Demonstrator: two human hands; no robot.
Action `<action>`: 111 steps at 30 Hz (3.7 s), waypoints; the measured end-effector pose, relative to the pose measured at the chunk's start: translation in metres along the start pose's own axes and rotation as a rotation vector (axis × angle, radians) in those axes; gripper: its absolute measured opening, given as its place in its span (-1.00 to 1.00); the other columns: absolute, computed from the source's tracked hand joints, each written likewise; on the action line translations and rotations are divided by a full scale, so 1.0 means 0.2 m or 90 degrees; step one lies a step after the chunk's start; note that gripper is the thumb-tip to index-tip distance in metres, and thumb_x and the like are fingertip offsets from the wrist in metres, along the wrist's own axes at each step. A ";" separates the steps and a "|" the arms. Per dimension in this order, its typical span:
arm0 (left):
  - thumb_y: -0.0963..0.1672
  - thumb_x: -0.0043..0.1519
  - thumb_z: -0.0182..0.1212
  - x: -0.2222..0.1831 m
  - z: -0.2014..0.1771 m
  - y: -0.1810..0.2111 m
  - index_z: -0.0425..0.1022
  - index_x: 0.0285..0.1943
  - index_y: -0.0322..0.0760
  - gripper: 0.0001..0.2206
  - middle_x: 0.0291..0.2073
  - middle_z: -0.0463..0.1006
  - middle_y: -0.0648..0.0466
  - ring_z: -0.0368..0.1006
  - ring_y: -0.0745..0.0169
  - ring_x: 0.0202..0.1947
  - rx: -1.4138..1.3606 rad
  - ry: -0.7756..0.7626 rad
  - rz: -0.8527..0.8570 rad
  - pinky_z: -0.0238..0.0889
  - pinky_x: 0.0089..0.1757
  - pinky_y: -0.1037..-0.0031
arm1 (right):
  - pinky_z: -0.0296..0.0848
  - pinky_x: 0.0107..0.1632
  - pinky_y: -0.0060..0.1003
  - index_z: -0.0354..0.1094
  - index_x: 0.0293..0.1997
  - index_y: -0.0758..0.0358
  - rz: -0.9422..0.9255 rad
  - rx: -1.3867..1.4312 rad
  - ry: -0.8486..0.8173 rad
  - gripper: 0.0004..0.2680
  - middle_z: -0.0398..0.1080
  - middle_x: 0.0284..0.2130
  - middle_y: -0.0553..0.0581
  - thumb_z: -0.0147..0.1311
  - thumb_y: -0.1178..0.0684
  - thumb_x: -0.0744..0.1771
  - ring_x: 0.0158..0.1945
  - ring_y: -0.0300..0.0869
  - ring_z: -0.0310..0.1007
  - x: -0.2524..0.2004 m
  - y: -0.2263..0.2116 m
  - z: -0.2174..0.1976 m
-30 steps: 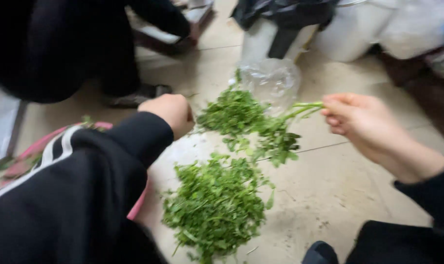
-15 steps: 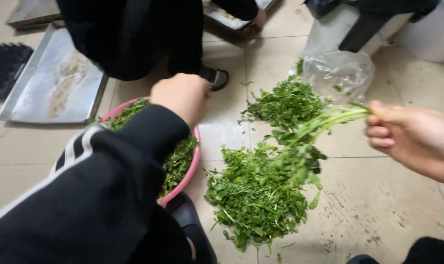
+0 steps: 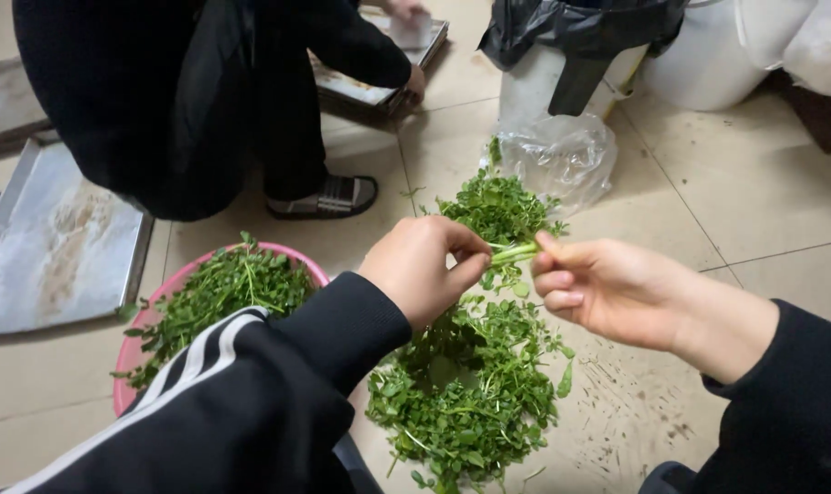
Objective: Sorting and cleaning green leafy vegetables by hand
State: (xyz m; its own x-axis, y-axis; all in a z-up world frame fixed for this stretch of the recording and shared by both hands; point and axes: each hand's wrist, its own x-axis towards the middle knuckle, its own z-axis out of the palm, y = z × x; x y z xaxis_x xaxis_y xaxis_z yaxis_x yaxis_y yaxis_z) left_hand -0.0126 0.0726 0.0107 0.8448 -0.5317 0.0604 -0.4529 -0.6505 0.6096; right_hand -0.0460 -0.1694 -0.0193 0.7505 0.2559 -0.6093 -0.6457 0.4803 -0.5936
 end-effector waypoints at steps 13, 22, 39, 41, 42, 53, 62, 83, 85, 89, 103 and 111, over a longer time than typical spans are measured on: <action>-0.04 0.16 0.22 0.06 0.05 0.04 0.72 -0.06 -0.12 -0.74 -0.32 0.69 0.06 0.65 -0.12 -0.12 -0.006 -0.038 -0.037 0.51 -0.10 0.10 | 0.12 -0.47 -0.59 0.22 -0.01 0.34 -0.015 -0.025 0.010 -0.83 0.10 -0.30 -0.08 -0.12 0.00 0.51 -0.36 -0.42 0.09 -0.07 0.01 0.04; -0.04 0.09 0.28 0.12 0.13 0.02 0.75 -0.13 -0.14 -0.74 -0.42 0.71 0.10 0.67 0.08 -0.23 -0.094 0.035 -0.096 0.51 -0.13 0.26 | 0.15 -0.47 -0.56 0.19 0.03 0.31 -0.033 0.002 -0.040 -0.83 0.14 -0.29 -0.06 -0.18 0.00 0.51 -0.38 -0.40 0.12 0.01 0.01 -0.02; -0.05 0.17 0.31 0.16 -0.11 -0.36 0.78 -0.08 0.10 -0.80 -0.39 0.75 0.12 0.64 0.28 -0.22 -0.133 0.178 -0.178 0.45 -0.09 0.38 | -0.01 -0.44 -0.56 0.23 0.00 0.21 -0.162 -0.121 0.032 -0.85 0.15 -0.27 -0.10 -0.04 -0.04 0.49 -0.37 -0.41 0.06 -0.03 -0.09 -0.15; -0.06 0.19 0.30 0.11 -0.20 -0.44 0.77 -0.04 0.07 -0.79 -0.36 0.75 0.10 0.62 0.28 -0.20 -0.122 0.197 -0.195 0.43 -0.08 0.36 | -0.02 -0.44 -0.51 0.23 -0.03 0.22 -0.150 -0.178 0.030 -0.86 0.14 -0.28 -0.08 -0.06 -0.02 0.50 -0.38 -0.38 0.04 -0.07 -0.09 -0.17; -0.10 0.21 0.27 0.08 -0.25 -0.48 0.77 -0.04 -0.11 -0.79 -0.34 0.76 0.13 0.59 0.37 -0.29 -0.155 0.195 -0.181 0.43 -0.17 0.51 | 0.07 -0.35 -0.32 0.31 -0.13 0.33 -0.125 -0.285 0.019 -0.82 0.19 -0.38 0.06 -0.04 0.01 0.49 -0.40 -0.24 0.08 -0.10 -0.08 -0.17; -0.08 0.22 0.27 -0.30 -0.61 -0.84 0.78 -0.04 -0.04 -0.78 -0.29 0.73 0.00 0.64 -0.15 -0.38 0.377 0.102 -0.258 0.49 -0.20 0.15 | 0.73 0.07 -0.39 0.12 0.54 -0.56 0.083 -1.060 0.062 -0.53 0.56 0.20 -0.11 -0.01 -0.13 0.39 0.02 -0.25 0.65 -0.14 0.12 -0.06; -0.03 0.23 0.23 -0.50 -0.57 -0.46 0.65 0.02 -0.20 -0.73 -0.23 0.78 -0.07 0.76 -0.12 -0.27 0.703 -0.091 -0.347 0.61 -0.24 0.16 | 0.65 0.15 -0.22 0.58 0.05 -0.07 -0.062 -1.402 0.111 -0.77 0.64 -0.01 -0.09 0.02 -0.18 0.39 -0.03 -0.19 0.71 0.11 0.21 -0.49; 0.02 0.15 0.35 -0.80 -0.03 0.05 0.48 0.08 -0.36 -0.55 -0.29 0.65 -0.04 0.58 -0.15 -0.28 0.394 -0.194 0.027 0.33 -0.10 0.05 | 0.57 -0.01 -0.12 0.69 -0.19 -0.04 -0.156 -1.116 0.366 -0.86 0.65 -0.24 -0.03 0.18 -0.07 0.32 -0.22 -0.04 0.61 1.10 1.23 -1.15; 0.01 0.16 0.36 -0.78 0.00 0.03 0.47 0.19 -0.39 -0.49 -0.28 0.66 -0.04 0.58 -0.17 -0.26 0.372 -0.205 0.067 0.34 -0.10 0.07 | 0.54 -0.20 -0.14 0.64 -0.28 0.22 -0.204 -0.889 0.409 -0.83 0.60 -0.42 0.16 0.25 -0.05 0.27 -0.39 0.02 0.55 1.16 1.20 -1.22; 0.05 0.17 0.38 -0.73 0.08 -0.12 0.50 0.04 -0.30 -0.57 -0.28 0.66 -0.01 0.58 -0.10 -0.27 0.412 -0.221 0.028 0.29 -0.07 0.11 | 0.43 -0.37 -0.26 0.61 -0.31 0.36 -0.222 -0.655 0.449 -0.81 0.52 -0.57 0.15 0.26 0.00 0.26 -0.56 -0.12 0.40 1.06 1.02 -1.06; -0.02 0.20 0.24 -0.22 -0.16 -0.19 0.76 -0.10 -0.02 -0.77 -0.35 0.77 0.09 0.71 0.01 -0.29 -0.072 0.089 -0.199 0.50 -0.17 0.20 | 0.28 -0.25 -0.49 0.46 -0.04 0.23 -0.440 0.032 0.091 -0.91 0.44 -0.31 0.00 0.18 0.09 0.42 -0.39 -0.33 0.23 0.38 0.56 0.29; 0.06 0.17 0.35 -0.15 -0.09 -0.26 0.75 0.00 -0.04 -0.68 -0.40 0.72 0.20 0.63 0.39 -0.37 -0.250 0.113 -0.320 0.47 -0.21 0.56 | 0.32 -0.18 -0.41 0.52 -0.05 0.29 -0.409 0.005 -0.002 -0.90 0.50 -0.30 0.13 0.19 0.10 0.40 -0.34 -0.27 0.29 0.36 0.63 0.40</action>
State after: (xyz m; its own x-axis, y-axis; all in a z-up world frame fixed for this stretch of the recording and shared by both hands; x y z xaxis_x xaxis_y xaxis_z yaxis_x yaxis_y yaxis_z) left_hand -0.0099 0.1317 -0.0091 0.9754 -0.0960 -0.1982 0.1179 -0.5325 0.8382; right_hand -0.0619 -0.0238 -0.0966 0.9878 -0.0824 -0.1323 -0.0666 0.5444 -0.8362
